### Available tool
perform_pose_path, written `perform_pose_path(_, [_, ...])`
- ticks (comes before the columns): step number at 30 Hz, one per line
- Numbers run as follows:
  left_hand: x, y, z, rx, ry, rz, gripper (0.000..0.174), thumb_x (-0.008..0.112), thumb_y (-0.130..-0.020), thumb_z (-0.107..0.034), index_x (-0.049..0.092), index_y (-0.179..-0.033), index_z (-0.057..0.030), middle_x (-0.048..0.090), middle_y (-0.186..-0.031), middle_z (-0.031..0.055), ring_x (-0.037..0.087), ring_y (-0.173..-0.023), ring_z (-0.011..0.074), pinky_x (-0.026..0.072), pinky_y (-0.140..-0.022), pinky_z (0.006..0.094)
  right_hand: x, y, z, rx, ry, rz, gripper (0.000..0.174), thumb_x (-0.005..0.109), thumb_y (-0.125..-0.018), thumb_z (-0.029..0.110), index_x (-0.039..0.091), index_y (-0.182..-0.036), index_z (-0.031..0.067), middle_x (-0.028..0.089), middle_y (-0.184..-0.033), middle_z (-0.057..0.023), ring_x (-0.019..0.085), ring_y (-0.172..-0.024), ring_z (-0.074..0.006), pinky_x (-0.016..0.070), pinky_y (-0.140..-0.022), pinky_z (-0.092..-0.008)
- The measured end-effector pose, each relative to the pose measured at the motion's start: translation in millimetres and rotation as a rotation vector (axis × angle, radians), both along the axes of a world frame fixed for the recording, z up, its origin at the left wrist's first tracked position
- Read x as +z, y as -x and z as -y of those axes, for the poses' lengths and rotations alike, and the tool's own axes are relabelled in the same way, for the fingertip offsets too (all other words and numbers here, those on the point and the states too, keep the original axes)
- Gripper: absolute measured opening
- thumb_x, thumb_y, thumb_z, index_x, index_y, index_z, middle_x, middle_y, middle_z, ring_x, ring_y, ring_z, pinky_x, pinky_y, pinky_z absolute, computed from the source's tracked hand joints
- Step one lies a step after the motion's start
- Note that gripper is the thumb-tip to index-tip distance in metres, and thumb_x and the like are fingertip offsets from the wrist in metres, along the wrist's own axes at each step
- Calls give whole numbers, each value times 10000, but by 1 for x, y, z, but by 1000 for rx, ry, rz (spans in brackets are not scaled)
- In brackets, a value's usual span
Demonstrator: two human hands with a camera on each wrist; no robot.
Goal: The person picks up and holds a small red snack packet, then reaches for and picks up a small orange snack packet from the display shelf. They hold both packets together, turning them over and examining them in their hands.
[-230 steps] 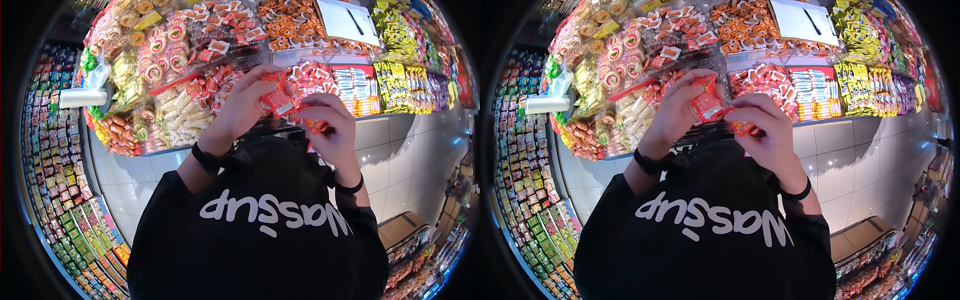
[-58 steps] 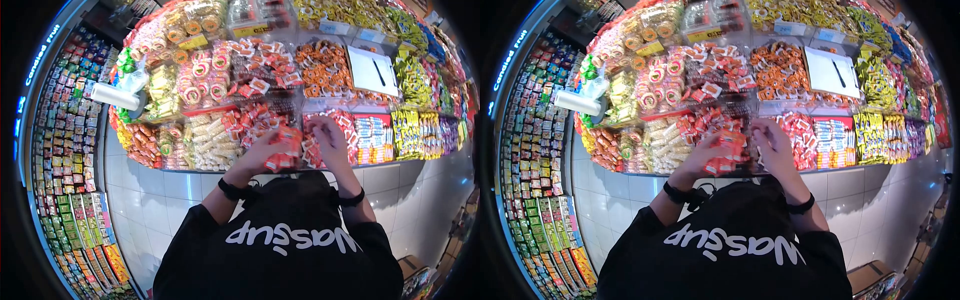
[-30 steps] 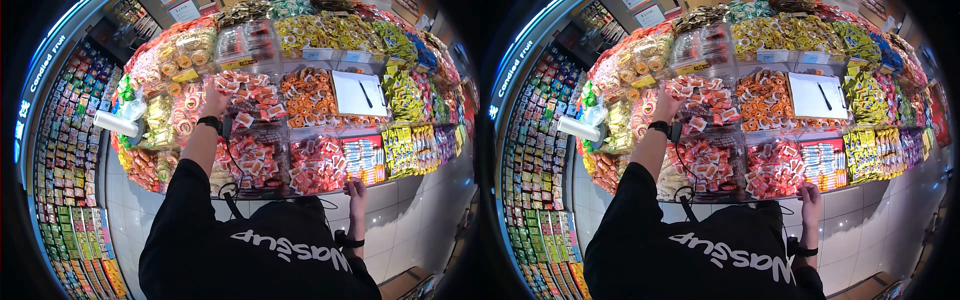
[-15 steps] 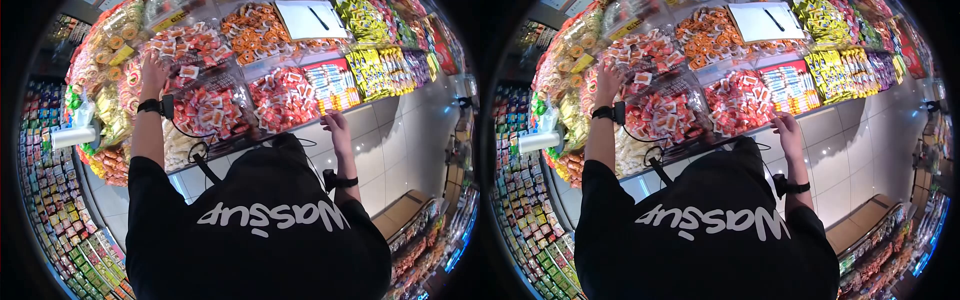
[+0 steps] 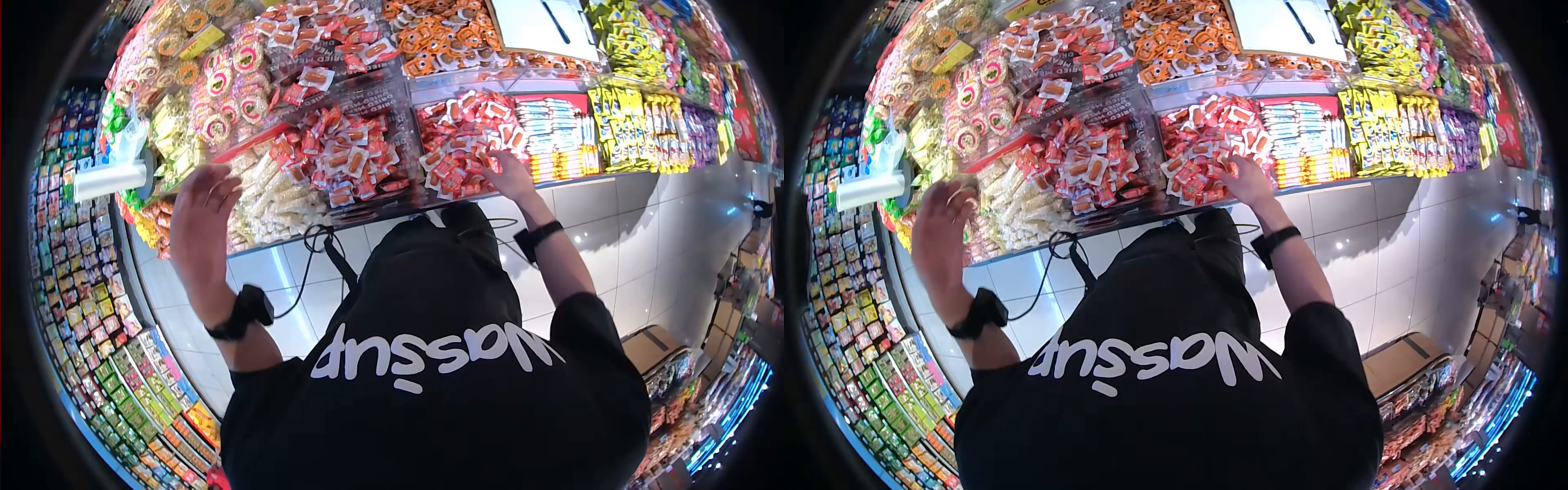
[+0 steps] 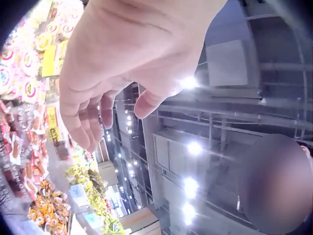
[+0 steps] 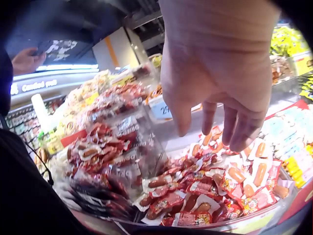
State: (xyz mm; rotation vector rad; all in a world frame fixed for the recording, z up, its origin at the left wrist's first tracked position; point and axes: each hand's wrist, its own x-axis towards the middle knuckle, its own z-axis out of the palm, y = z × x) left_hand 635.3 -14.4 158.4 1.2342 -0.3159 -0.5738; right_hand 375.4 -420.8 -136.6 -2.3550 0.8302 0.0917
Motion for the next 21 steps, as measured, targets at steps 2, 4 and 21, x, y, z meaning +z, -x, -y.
perform_pose_path(2, [12, 21, -15, -2, 57, 94, 515, 413, -970, -307, 410, -1309, 81, 516, -1242, 229, 539, -1125, 349, 409, -1011, 435, -23, -30, -1, 128, 41, -47, 585, 734, -780, 397, 566, -1261, 111, 568, -1231, -178, 573, -1112, -339, 485, -912, -432])
perform_pose_path(4, [18, 41, -24, 65, 39, 139, 525, 442, -954, -324, 419, -1304, 67, 523, -1232, 218, 546, -1111, 336, 413, -1000, 426, -33, -56, -3, 274, 111, -89, 653, 756, -748, 409, 535, -1297, 135, 503, -1317, -179, 506, -1205, -357, 456, -958, -466])
perform_pose_path(21, [-63, 188, 61, 183, -475, -129, 342, 424, -984, -159, 497, -1249, 44, 610, -1160, 164, 610, -1074, 248, 460, -964, 360, -63, -150, -17, 651, 275, -423, 974, 798, -671, 390, 285, -1478, 206, 197, -1559, -175, 184, -1431, -419, 310, -1030, -658])
